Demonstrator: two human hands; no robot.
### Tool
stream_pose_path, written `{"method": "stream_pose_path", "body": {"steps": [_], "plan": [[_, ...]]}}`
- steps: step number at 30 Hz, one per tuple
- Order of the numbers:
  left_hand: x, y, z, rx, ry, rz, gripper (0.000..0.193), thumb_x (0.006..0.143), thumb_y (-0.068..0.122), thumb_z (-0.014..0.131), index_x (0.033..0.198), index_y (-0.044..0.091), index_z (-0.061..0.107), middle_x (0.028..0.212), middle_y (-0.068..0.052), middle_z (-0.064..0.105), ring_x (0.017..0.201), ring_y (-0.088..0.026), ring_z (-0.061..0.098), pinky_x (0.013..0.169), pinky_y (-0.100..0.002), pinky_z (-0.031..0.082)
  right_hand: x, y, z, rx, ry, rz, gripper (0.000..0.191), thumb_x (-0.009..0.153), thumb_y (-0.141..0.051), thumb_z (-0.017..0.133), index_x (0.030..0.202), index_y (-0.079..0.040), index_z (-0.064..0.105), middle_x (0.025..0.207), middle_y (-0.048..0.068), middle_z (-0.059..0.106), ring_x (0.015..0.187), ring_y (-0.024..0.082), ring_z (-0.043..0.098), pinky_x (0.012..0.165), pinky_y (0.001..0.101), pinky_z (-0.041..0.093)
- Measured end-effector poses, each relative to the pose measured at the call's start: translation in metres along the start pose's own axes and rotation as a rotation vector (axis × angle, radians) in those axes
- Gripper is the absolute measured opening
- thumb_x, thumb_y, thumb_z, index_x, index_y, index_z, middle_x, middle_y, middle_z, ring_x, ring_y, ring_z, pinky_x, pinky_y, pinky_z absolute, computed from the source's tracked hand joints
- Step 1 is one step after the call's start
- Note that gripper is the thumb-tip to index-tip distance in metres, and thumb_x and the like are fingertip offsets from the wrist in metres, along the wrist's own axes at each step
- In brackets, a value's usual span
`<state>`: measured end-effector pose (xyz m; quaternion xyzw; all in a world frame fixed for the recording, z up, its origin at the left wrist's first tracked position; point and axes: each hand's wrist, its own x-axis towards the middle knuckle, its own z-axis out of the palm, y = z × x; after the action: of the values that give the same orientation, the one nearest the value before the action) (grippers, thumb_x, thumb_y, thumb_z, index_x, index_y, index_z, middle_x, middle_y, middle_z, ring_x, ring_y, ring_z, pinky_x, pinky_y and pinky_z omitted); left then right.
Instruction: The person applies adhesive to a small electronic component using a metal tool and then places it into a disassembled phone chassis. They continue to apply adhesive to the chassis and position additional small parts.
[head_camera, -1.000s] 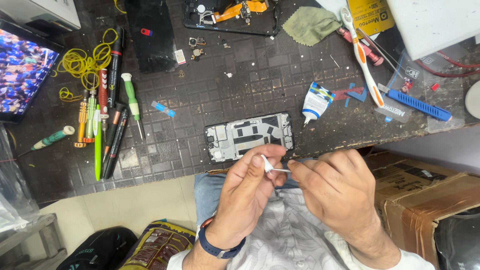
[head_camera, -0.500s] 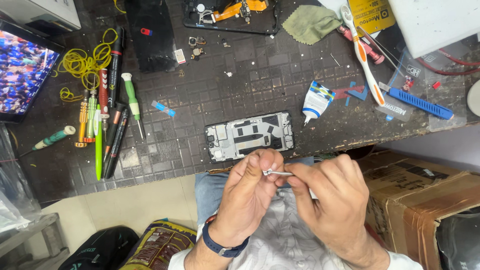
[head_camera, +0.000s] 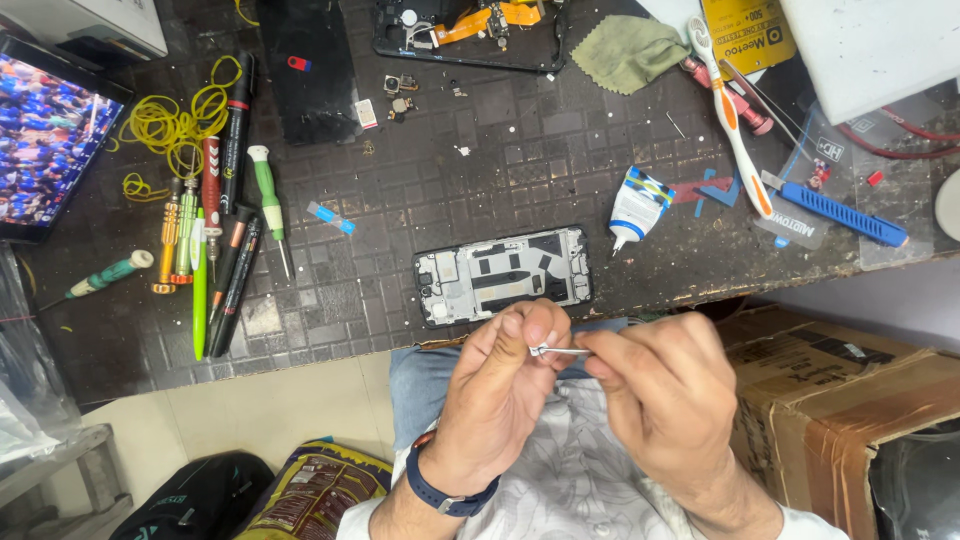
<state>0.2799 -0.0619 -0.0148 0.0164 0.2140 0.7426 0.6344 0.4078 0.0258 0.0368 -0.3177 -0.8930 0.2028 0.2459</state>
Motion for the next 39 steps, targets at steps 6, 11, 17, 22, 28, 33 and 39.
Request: {"method": "stream_pose_path", "body": {"steps": [6,11,17,22,28,33,39], "plan": [[0.002,0.0011,-0.0013,0.003,-0.004,0.027,0.029,0.115,0.032,0.047,0.1,0.009,0.056,0.1,-0.001,0.048,0.095,-0.013,0.042,0.091,-0.03,0.037,-0.0006,-0.0024,-0.003,0.1,-0.077,0.077,0.027,0.081,-0.007,0.081,0.108,-0.006,0.075,0.083,0.004,0.066,0.072,0.021,0.059,0.063,0.032,0.049],[0.0009,0.0025,0.0003,0.036,0.028,0.033,0.029,0.113,0.032,0.046,0.1,0.008,0.056,0.101,-0.002,0.049,0.097,-0.014,0.043,0.092,-0.031,0.038,0.0001,-0.0005,-0.0016,0.168,-0.095,0.101,0.029,0.082,-0.004,0.08,0.11,-0.005,0.074,0.086,0.005,0.067,0.076,0.02,0.061,0.066,0.032,0.05],[0.0028,0.0021,0.0007,0.006,0.035,0.052,0.029,0.114,0.032,0.047,0.1,0.008,0.055,0.1,-0.002,0.047,0.093,-0.013,0.041,0.088,-0.03,0.037,-0.0022,-0.0028,-0.0018,0.082,-0.028,0.088,0.031,0.08,-0.002,0.081,0.109,-0.007,0.075,0.092,0.005,0.067,0.082,0.021,0.061,0.072,0.0329,0.05],[0.0054,0.0027,-0.0011,-0.052,0.016,0.071,0.027,0.116,0.03,0.051,0.103,0.007,0.056,0.102,-0.002,0.048,0.094,-0.013,0.043,0.088,-0.031,0.037,-0.0049,-0.0074,-0.0007,0.0,0.036,0.12,0.033,0.075,-0.003,0.085,0.107,-0.009,0.076,0.09,0.003,0.063,0.084,0.021,0.06,0.073,0.0329,0.049],[0.003,0.0047,-0.0008,0.07,0.06,0.061,0.036,0.109,0.027,0.053,0.128,-0.004,0.06,0.11,-0.005,0.054,0.1,-0.014,0.047,0.091,-0.031,0.039,-0.0035,-0.0087,-0.0014,0.004,0.059,0.12,0.033,0.075,-0.004,0.087,0.105,-0.011,0.077,0.091,0.001,0.064,0.086,0.02,0.061,0.074,0.0325,0.049],[0.0018,0.007,0.0016,0.272,-0.015,0.154,0.045,0.114,0.027,0.051,0.144,-0.007,0.057,0.106,-0.002,0.048,0.101,-0.013,0.044,0.095,-0.029,0.038,-0.0012,-0.0088,-0.0048,0.019,0.045,0.129,0.032,0.075,-0.003,0.086,0.104,-0.01,0.077,0.091,0.001,0.065,0.085,0.019,0.061,0.074,0.0322,0.049],[0.0028,0.0083,0.0022,0.309,0.003,0.135,0.046,0.114,0.025,0.05,0.148,-0.006,0.053,0.109,-0.003,0.05,0.101,-0.013,0.045,0.095,-0.029,0.039,0.0027,-0.0096,-0.007,0.012,0.025,0.138,0.032,0.075,-0.003,0.086,0.105,-0.01,0.077,0.091,0.002,0.066,0.084,0.019,0.061,0.073,0.0322,0.049]]}}
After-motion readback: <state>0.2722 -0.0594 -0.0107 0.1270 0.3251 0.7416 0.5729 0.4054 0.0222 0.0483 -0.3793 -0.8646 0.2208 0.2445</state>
